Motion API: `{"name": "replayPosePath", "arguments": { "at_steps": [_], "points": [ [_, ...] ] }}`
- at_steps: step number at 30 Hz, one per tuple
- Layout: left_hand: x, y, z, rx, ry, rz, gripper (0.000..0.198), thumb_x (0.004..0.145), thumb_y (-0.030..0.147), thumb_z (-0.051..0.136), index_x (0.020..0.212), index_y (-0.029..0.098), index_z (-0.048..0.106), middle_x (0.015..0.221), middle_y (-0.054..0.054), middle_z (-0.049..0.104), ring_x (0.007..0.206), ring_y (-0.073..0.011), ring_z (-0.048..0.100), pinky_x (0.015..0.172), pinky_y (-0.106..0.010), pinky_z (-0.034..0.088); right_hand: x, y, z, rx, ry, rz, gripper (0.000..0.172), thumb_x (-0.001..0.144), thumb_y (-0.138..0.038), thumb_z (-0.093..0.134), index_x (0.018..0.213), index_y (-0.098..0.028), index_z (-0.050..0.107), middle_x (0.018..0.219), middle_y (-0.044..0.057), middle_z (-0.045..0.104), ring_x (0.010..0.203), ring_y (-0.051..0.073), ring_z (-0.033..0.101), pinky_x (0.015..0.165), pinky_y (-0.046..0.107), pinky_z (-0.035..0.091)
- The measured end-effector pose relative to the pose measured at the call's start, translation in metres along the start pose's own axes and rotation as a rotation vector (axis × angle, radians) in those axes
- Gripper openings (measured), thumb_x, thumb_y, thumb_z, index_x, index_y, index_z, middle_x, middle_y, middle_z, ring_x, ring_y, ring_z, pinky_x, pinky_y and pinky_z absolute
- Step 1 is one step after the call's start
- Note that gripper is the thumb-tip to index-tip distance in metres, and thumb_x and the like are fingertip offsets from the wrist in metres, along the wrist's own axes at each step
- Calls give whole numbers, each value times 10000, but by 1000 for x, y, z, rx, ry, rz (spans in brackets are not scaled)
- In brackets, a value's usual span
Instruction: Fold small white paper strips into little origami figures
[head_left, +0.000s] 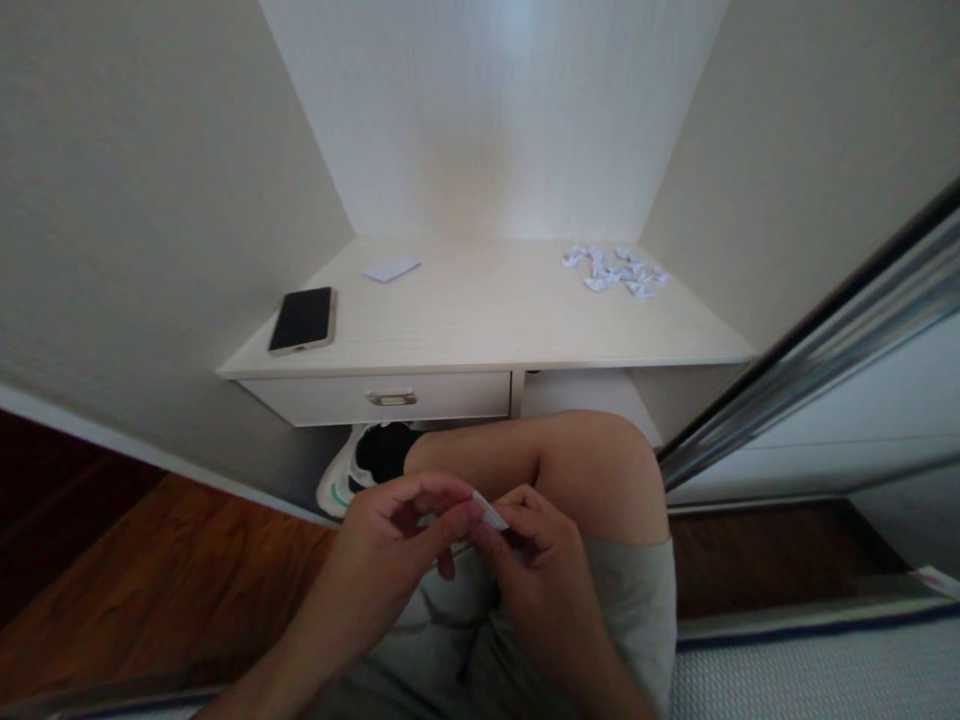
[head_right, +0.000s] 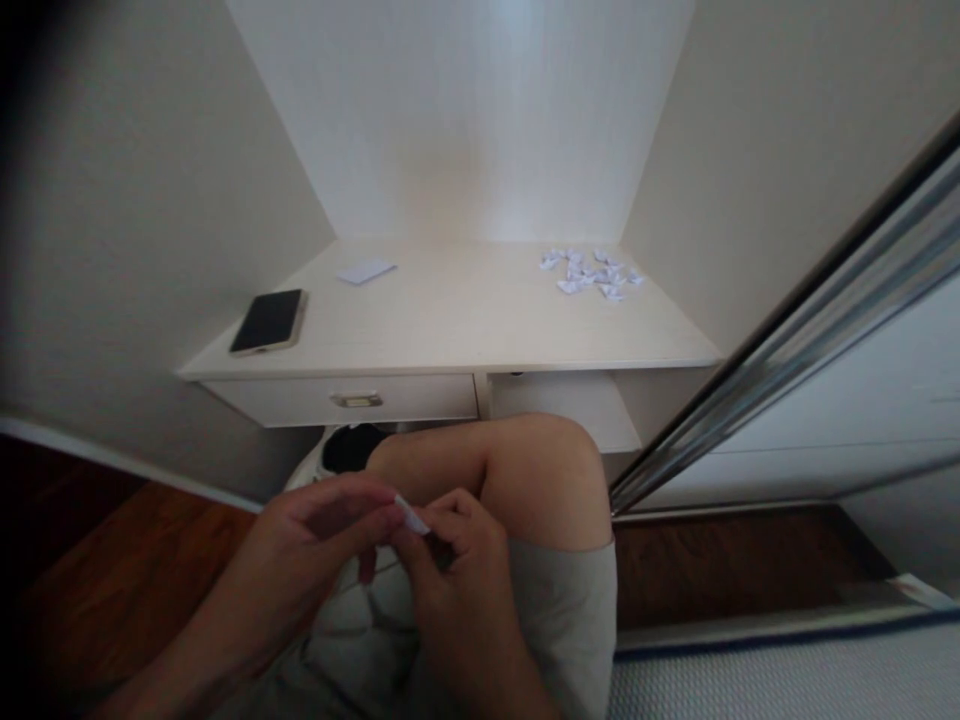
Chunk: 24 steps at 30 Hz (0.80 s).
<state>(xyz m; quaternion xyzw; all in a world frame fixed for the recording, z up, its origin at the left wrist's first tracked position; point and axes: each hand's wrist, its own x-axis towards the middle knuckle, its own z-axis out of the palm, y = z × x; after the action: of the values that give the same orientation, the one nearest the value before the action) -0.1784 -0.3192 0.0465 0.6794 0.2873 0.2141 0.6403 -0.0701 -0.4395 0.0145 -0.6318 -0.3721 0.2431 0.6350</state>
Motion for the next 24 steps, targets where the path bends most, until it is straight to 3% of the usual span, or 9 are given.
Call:
{"name": "replayPosePath", "arguments": {
  "at_steps": [8, 14, 20, 24],
  "points": [
    [34, -16, 7, 74, -85, -101, 148, 880, 367, 819, 894, 220, 828, 831, -69, 808, 667, -184, 714, 518, -229, 581, 10, 20, -10, 71, 24, 78, 248, 1020, -202, 611, 803, -192, 732, 811, 11, 647, 752, 144, 588, 673, 254, 447],
    [48, -20, 6, 144, -43, -90, 50, 824, 282, 851, 863, 254, 835, 775, 0, 803, 559, -122, 682, 532, -179, 566, 17, 23, -5, 132, 12, 148, 289, 1089, -215, 475, 928, -204, 714, 928, 27, 660, 822, 149, 594, 734, 262, 459],
    [51, -23, 2, 360, -7, 189, 178, 833, 193, 818, 965, 310, 848, 962, 15, 840, 821, -158, 790, 712, -191, 624, 25, 28, -4, 168, -3, 157, 296, 1103, -250, 458, 1025, -215, 741, 1019, 49, 690, 879, 161, 616, 758, 275, 466],
    [55, -26, -3, 511, 2, 374, 186, 896, 199, 788, 1028, 323, 827, 981, 37, 832, 856, -134, 791, 783, -182, 616, 30, 34, -3, 165, -8, 154, 293, 1102, -255, 471, 1036, -220, 755, 1029, 49, 697, 897, 165, 618, 785, 285, 472]
  ]
}}
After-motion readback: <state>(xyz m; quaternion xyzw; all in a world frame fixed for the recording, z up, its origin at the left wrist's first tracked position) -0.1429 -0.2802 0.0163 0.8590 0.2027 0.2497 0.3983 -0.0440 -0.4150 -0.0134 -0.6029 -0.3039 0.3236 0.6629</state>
